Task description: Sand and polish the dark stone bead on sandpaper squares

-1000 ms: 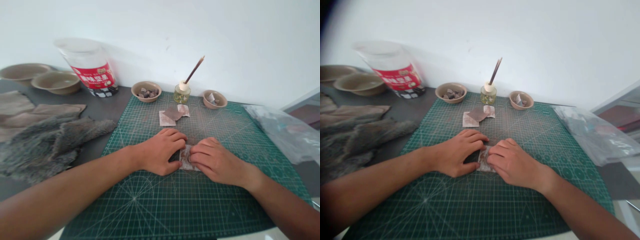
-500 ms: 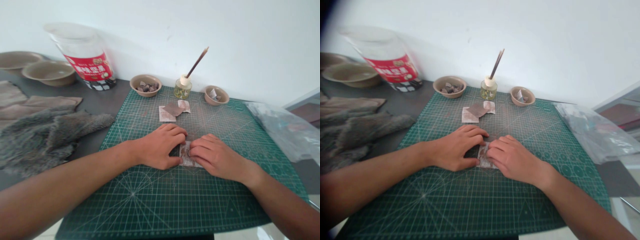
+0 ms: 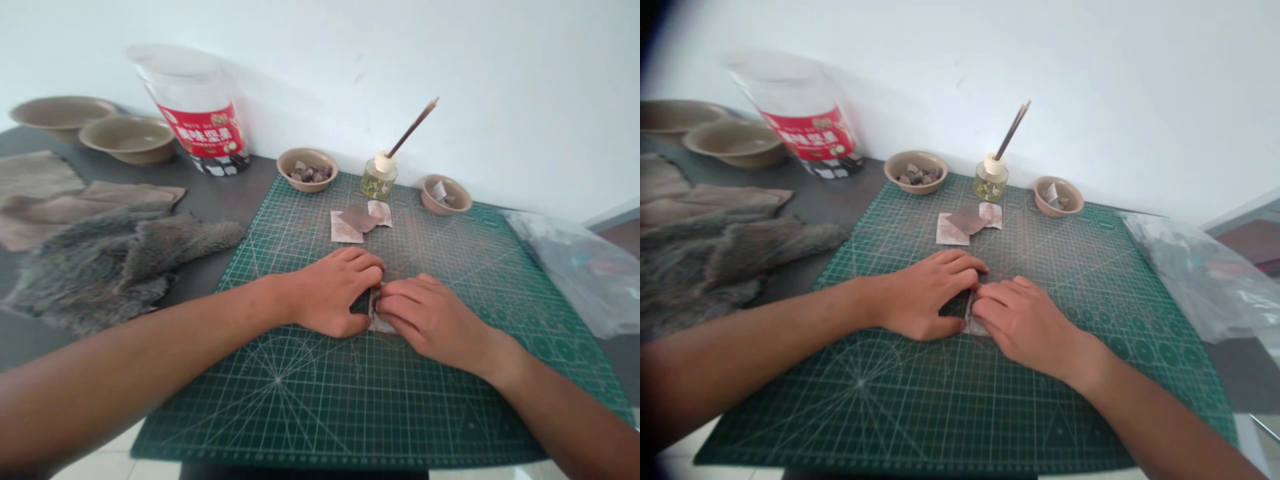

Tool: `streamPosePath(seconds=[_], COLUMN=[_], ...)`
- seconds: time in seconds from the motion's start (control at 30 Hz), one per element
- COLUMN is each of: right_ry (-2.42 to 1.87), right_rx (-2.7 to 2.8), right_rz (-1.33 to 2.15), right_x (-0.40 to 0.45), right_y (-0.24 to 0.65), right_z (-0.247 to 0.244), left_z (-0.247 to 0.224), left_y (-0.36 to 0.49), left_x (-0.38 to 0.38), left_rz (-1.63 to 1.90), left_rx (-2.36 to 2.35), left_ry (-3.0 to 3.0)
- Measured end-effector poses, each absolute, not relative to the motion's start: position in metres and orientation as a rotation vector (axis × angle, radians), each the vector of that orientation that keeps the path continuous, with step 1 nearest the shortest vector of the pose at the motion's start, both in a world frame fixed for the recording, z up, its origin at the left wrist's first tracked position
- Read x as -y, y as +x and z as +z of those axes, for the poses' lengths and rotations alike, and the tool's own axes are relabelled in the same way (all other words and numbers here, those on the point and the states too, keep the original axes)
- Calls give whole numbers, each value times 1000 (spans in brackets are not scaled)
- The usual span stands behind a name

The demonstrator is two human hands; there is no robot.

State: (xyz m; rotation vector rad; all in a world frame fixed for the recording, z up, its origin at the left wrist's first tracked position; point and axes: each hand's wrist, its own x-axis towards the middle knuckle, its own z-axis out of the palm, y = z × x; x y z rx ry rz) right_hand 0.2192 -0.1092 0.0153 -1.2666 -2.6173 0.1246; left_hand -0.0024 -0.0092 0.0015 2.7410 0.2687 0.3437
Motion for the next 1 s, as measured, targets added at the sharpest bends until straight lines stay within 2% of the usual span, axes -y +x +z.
streamPosePath(seconds=[0.1, 0.2, 0.37, 0.53, 0.7, 0.87, 1.0], right_ry=[-1378, -1282, -1363, -1264, -1322, -1286, -1338], right_rx=[2610, 2667, 2607, 2715, 2659, 2736, 2645], right_rz=[138, 236, 119, 311, 174, 357, 229], right_x=[107, 110, 110, 111, 110, 110, 111], right_y=[220, 216, 215, 222, 222, 229, 228], right_z=[17, 18, 17, 21, 21, 24, 20], left_z=[0, -1, -2, 0, -1, -1, -1], left_y=[-2, -2, -2, -2, -1, -1, -2], left_x=[10, 10, 10, 10, 10, 10, 11], left_rz=[349, 354, 355, 351, 362, 350, 359], left_rx=[-296, -294, -301, -304, -302, -307, -303], left_ry=[2748, 2756, 2756, 2763, 2756, 2771, 2768])
